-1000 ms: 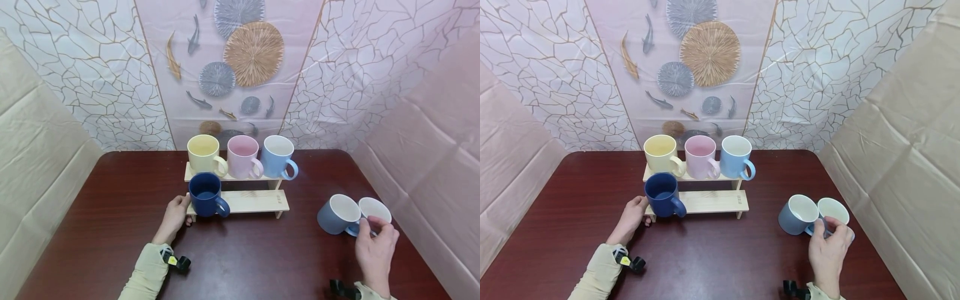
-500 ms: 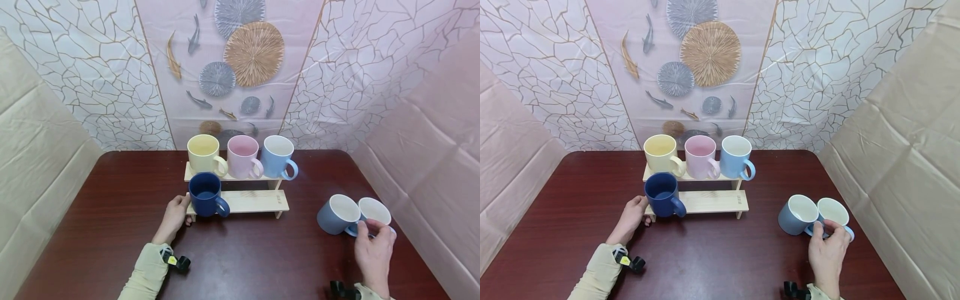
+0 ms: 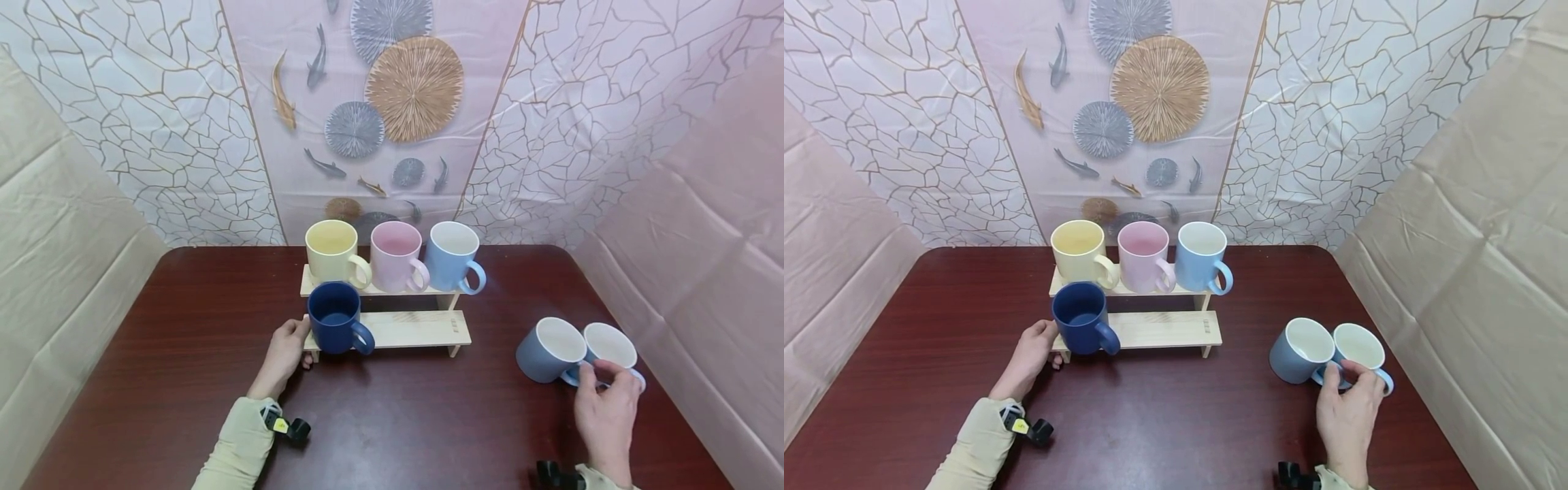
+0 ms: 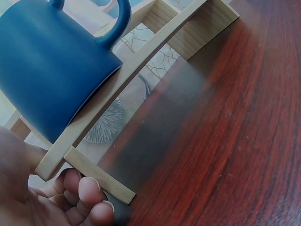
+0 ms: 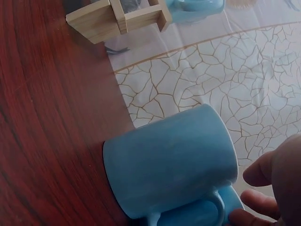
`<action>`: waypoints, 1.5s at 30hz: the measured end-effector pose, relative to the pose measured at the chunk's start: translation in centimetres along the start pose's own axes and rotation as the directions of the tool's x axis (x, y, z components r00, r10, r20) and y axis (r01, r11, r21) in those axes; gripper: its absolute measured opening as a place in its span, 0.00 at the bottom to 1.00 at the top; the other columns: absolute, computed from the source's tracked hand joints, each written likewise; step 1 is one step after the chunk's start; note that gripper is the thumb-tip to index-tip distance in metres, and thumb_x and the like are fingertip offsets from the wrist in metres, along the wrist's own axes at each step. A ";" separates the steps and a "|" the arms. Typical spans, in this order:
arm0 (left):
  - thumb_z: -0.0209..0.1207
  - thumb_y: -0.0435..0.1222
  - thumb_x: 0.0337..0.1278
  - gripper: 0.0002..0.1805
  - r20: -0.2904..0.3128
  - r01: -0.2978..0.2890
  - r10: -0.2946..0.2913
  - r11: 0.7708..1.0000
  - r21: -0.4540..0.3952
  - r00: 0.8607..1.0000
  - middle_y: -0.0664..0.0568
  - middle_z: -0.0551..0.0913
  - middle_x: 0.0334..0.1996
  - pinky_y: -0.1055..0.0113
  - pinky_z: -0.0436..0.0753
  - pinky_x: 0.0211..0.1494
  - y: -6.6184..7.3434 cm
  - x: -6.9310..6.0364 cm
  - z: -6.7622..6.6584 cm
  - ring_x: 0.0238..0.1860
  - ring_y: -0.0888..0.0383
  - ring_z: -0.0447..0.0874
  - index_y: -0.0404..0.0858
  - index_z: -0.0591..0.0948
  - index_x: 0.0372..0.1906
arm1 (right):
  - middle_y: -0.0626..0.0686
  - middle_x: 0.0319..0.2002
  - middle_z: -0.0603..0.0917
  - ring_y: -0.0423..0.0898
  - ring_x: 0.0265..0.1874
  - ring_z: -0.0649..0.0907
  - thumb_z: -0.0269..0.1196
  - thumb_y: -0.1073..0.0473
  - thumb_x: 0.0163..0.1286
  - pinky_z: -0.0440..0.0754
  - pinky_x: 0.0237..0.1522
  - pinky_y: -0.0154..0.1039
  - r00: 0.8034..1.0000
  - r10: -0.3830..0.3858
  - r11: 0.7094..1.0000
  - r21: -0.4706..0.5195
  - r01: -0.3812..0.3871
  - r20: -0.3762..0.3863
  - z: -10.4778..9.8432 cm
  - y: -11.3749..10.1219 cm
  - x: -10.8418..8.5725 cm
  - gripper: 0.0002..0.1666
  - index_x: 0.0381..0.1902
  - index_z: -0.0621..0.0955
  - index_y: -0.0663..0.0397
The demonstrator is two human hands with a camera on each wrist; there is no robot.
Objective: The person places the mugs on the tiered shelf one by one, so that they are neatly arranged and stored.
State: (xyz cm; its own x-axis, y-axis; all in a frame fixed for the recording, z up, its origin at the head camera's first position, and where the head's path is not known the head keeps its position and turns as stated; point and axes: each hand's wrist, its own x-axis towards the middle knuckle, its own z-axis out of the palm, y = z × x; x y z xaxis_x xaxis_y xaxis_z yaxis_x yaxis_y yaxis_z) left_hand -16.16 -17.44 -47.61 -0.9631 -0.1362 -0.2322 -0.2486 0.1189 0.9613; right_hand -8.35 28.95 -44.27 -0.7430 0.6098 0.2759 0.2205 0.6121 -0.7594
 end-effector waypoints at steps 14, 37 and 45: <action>0.46 0.50 0.74 0.22 0.009 -0.001 0.001 1.000 0.001 1.000 0.46 0.75 0.18 0.66 0.78 0.21 0.2 0.1 0.0 0.15 0.56 0.73 0.31 0.73 0.40 | 0.67 0.50 0.67 0.59 0.44 0.71 0.53 0.56 0.73 0.64 0.42 0.44 0.999 0.036 0.999 -0.016 -0.035 0.034 0.2 -0.1 -0.4 0.21 0.56 0.72 0.67; 0.48 0.50 0.74 0.22 0.022 0.007 -0.007 1.000 -0.010 1.000 0.45 0.77 0.17 0.66 0.77 0.21 0.2 -0.2 -0.1 0.15 0.56 0.74 0.32 0.73 0.41 | 0.72 0.56 0.71 0.67 0.55 0.69 0.42 0.41 0.77 0.65 0.56 0.59 0.944 0.162 0.987 -0.028 -0.161 0.287 -1.0 0.8 0.1 0.35 0.58 0.68 0.71; 0.47 0.49 0.74 0.22 0.008 -0.003 0.003 1.000 -0.004 1.000 0.46 0.76 0.16 0.67 0.77 0.20 0.0 0.1 0.0 0.14 0.56 0.73 0.31 0.73 0.40 | 0.69 0.51 0.78 0.56 0.49 0.72 0.38 0.37 0.77 0.65 0.46 0.42 0.916 0.198 0.979 -0.027 -0.201 0.348 -0.9 1.0 0.0 0.39 0.50 0.76 0.68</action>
State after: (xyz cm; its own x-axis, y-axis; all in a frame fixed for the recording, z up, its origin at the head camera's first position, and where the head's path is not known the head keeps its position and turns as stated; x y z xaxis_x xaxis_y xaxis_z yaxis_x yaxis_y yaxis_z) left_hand -16.22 -17.48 -47.66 -0.9646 -0.1282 -0.2305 -0.2454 0.1156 0.9625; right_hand -7.56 29.99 -44.56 -0.8571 0.5049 -0.1027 0.3826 0.4903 -0.7831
